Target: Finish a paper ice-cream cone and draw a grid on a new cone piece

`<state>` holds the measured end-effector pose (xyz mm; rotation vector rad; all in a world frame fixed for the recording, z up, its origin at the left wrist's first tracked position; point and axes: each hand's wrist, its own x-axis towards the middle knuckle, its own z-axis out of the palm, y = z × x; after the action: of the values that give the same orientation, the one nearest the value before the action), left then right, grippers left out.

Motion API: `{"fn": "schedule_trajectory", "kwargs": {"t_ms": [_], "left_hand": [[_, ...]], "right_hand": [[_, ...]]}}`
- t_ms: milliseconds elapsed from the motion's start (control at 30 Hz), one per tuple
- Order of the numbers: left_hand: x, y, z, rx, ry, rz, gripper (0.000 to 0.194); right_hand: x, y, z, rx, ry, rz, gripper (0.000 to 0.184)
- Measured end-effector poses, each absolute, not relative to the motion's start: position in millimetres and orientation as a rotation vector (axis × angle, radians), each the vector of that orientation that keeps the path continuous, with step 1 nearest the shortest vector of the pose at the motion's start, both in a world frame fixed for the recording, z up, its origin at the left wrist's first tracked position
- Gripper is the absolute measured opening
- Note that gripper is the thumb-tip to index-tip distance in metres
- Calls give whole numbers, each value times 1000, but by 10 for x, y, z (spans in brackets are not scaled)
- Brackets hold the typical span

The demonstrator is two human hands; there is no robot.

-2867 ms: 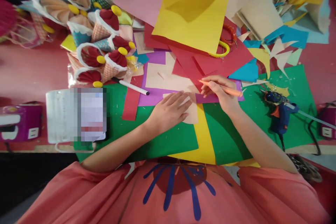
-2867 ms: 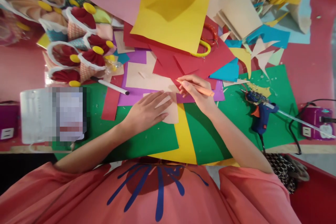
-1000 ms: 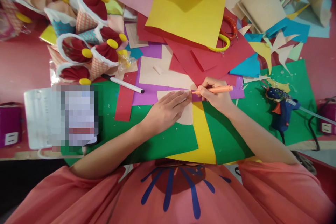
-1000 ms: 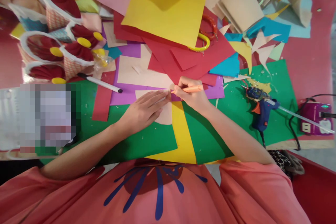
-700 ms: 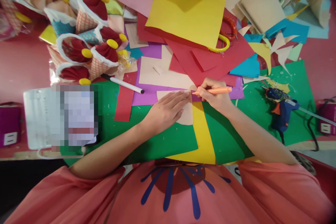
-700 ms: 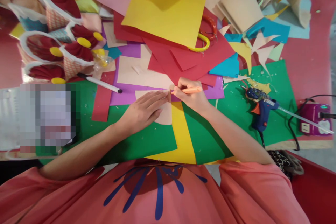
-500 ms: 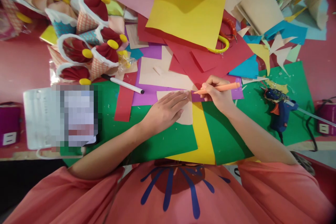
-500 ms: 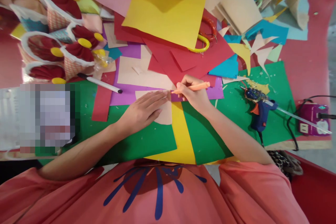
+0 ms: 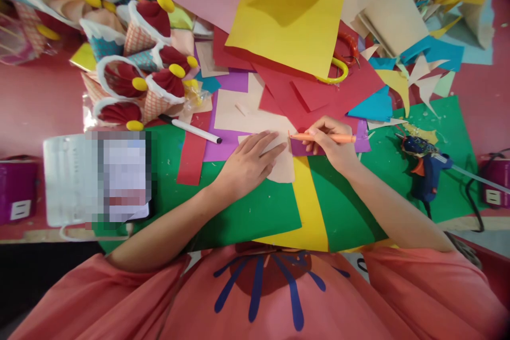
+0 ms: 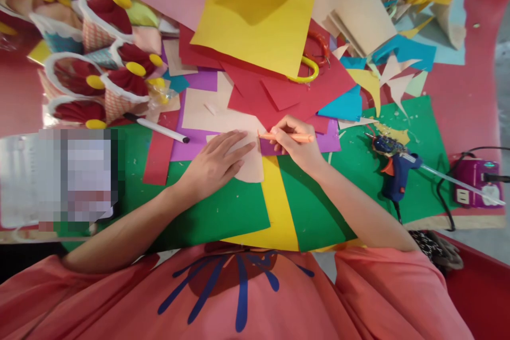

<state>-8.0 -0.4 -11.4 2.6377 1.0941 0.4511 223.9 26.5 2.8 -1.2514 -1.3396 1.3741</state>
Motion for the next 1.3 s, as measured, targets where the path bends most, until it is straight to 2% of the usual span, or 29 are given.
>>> {"fn": "schedule_trajectory", "kwargs": {"t_ms": [200, 633, 933, 1300], "left_hand": [[-85, -11, -121, 2584, 1110, 466, 39], [-82, -16, -104, 2532, 1125, 435, 40], [-75, -19, -109, 2576, 1120, 454, 39], [-75, -35, -104, 2563, 1133, 433, 41]], "right_hand": [[2215, 280, 42, -1260, -1382, 1376, 34], [2235, 277, 30, -1281, -1458, 1365, 25], [2218, 277, 56, -1292, -1433, 1350, 28], [2227, 284, 87, -1333, -1374, 1422, 23]]}}
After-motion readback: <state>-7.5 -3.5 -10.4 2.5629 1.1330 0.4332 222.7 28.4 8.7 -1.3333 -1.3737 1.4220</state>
